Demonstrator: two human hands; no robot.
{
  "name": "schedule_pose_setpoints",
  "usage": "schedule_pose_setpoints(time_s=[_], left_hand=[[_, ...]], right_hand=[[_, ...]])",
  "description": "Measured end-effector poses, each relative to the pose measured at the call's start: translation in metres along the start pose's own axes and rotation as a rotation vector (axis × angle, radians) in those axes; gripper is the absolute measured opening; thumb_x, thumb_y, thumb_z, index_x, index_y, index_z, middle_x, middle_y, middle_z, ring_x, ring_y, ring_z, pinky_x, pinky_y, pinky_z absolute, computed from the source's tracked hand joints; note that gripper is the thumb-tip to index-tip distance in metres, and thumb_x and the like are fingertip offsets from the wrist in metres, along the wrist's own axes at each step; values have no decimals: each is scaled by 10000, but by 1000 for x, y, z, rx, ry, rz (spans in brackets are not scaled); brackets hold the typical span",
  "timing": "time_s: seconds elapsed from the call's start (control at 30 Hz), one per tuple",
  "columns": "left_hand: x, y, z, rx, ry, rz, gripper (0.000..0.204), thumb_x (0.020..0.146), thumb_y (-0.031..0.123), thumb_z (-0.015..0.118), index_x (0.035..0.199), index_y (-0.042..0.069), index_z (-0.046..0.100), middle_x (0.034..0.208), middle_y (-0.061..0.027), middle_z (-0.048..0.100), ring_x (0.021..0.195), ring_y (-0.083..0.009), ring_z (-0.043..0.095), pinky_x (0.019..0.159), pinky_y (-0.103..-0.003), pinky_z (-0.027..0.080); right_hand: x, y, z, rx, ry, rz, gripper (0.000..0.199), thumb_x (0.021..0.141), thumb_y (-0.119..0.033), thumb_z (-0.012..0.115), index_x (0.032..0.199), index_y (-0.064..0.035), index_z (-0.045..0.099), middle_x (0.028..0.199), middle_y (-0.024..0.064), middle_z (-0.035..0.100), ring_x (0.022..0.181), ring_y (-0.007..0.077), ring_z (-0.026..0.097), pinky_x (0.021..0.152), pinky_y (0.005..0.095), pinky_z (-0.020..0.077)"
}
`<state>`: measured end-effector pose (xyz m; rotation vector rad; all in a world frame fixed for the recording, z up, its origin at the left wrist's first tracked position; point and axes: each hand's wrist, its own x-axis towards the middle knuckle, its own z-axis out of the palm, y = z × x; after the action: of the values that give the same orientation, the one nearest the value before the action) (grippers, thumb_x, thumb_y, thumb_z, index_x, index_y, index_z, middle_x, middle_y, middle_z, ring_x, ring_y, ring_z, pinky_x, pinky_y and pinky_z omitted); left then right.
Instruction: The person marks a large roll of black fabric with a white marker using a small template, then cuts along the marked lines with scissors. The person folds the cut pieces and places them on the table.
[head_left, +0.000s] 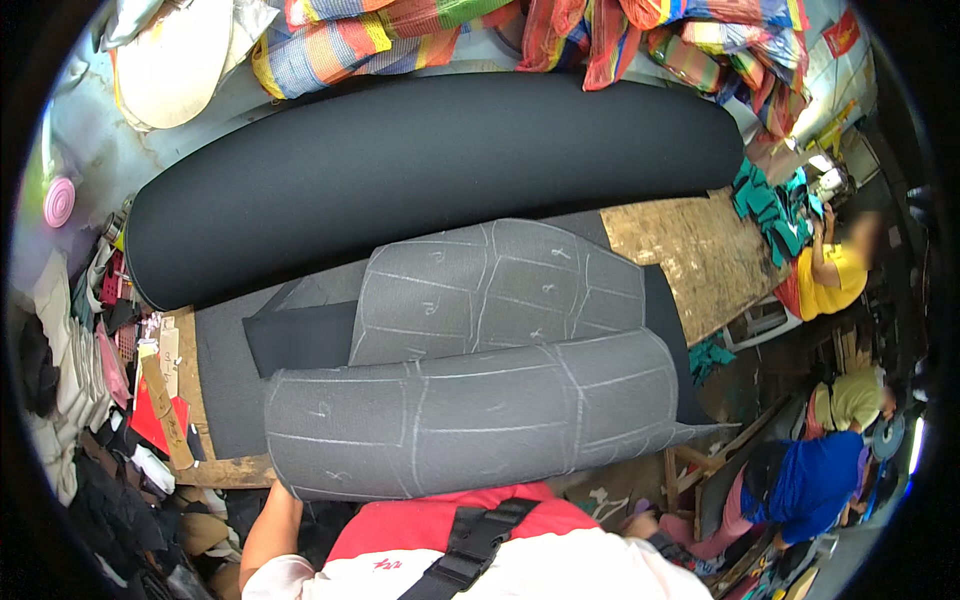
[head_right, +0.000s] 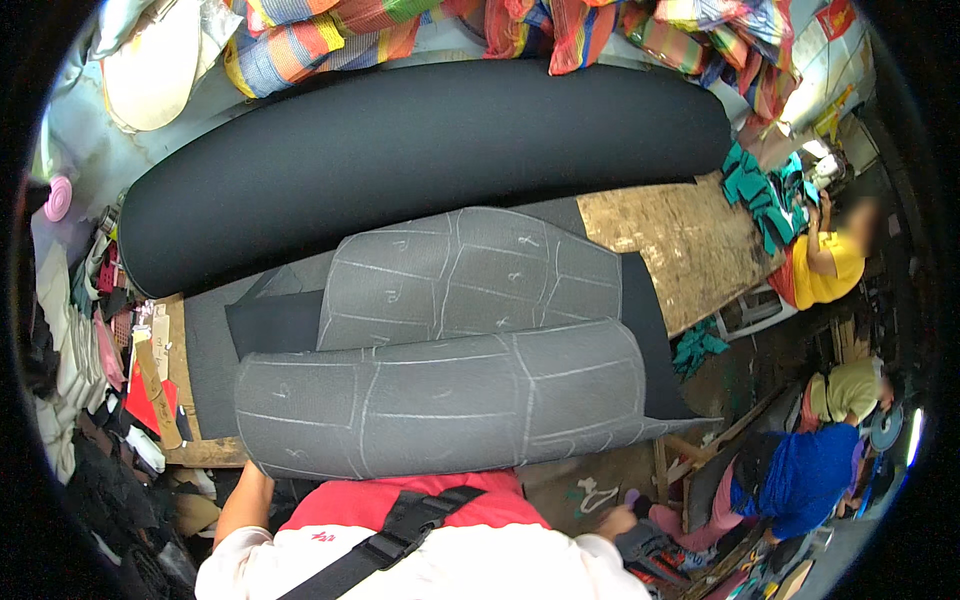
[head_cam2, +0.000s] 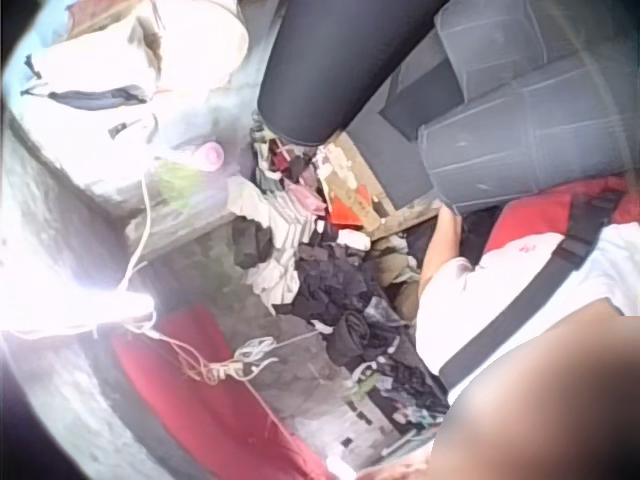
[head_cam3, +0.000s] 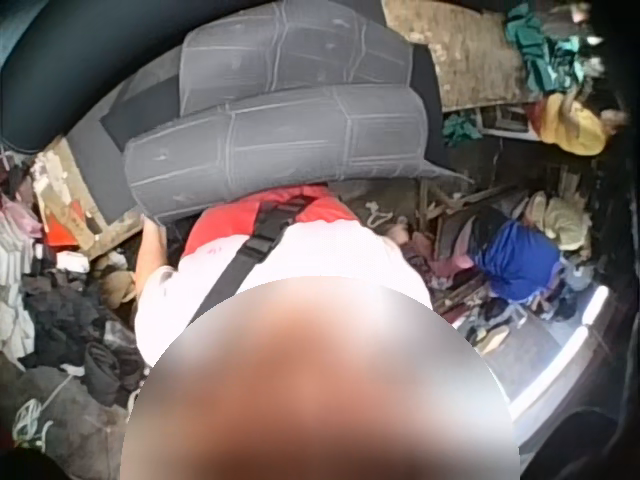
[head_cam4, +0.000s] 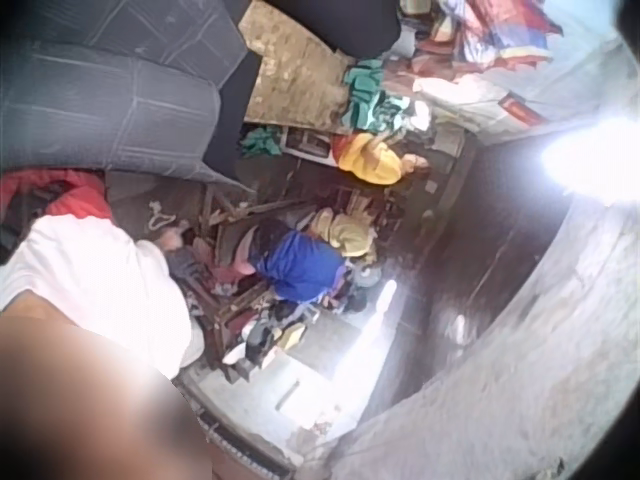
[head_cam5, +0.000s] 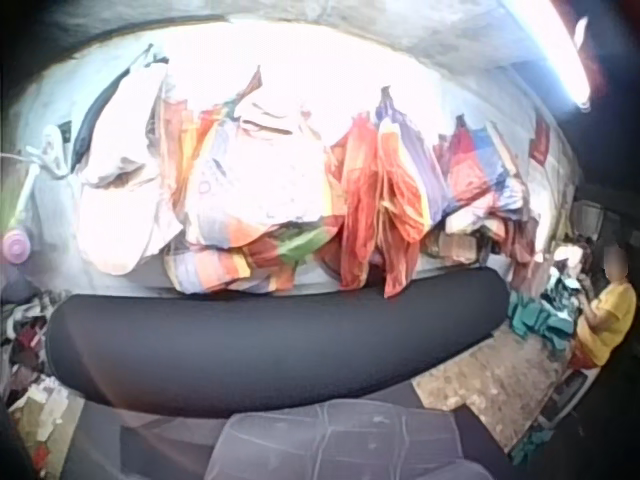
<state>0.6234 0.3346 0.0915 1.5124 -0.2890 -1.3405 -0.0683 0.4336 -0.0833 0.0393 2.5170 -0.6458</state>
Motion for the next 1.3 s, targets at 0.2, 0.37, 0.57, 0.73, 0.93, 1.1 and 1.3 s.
schedule_pose_setpoints(time_s=[0.2, 0.37, 0.57, 0.73, 0.93, 1.1, 1.3], left_hand=[[15, -15, 9, 40, 138, 46, 268, 858, 302, 615, 843, 36, 590, 774, -104, 619, 648, -138, 597, 553, -244, 487], [27, -22, 20, 89, 228, 84, 259, 858, 293, 614, 851, 36, 593, 779, -102, 620, 652, -137, 597, 557, -243, 487], [27, -22, 14, 114, 308, 113, 248, 858, 283, 613, 859, 36, 596, 785, -100, 622, 658, -135, 598, 562, -241, 487], [17, -18, 4, 136, 382, 134, 239, 858, 274, 612, 867, 36, 599, 790, -98, 623, 662, -134, 598, 565, -240, 486], [7, -17, 5, 174, 497, 137, 228, 858, 263, 611, 876, 36, 602, 796, -96, 625, 668, -133, 598, 570, -239, 486], [-4, -16, 10, 190, 599, 150, 220, 857, 254, 611, 883, 36, 604, 801, -94, 626, 672, -131, 598, 574, -238, 486], [-15, -14, 16, 199, 688, 133, 210, 857, 244, 610, 892, 36, 607, 807, -91, 627, 677, -130, 599, 578, -236, 486]], right_hand=[[-68, -45, 84, 214, -72, -344, 360, 835, -267, 511, 1100, -28, 560, 1183, 146, 551, 1101, 197, 509, 954, 397, 371], [-77, -68, 98, 176, -92, -438, 352, 841, -275, 506, 1080, -23, 566, 1158, 149, 559, 1068, 200, 517, 926, 396, 380], [-67, -81, 107, 139, -89, -501, 346, 849, -285, 500, 1056, -18, 574, 1127, 152, 569, 1028, 203, 527, 893, 394, 389], [-69, -97, 112, 121, -96, -514, 344, 855, -293, 495, 1036, -14, 581, 1101, 155, 578, 994, 205, 534, 865, 392, 398], [-59, -118, 124, 82, -108, -542, 345, 863, -303, 489, 1012, -8, 589, 1070, 158, 588, 954, 208, 544, 832, 390, 408], [-49, -137, 126, -10, -135, -581, 349, 870, -311, 484, 993, -4, 595, 1044, 160, 596, 921, 210, 552, 805, 389, 416], [-45, -156, 138, 174, -213, -592, 358, 877, -321, 478, 969, 1, 603, 1013, 164, 607, 881, 213, 561, 771, 387, 426]])
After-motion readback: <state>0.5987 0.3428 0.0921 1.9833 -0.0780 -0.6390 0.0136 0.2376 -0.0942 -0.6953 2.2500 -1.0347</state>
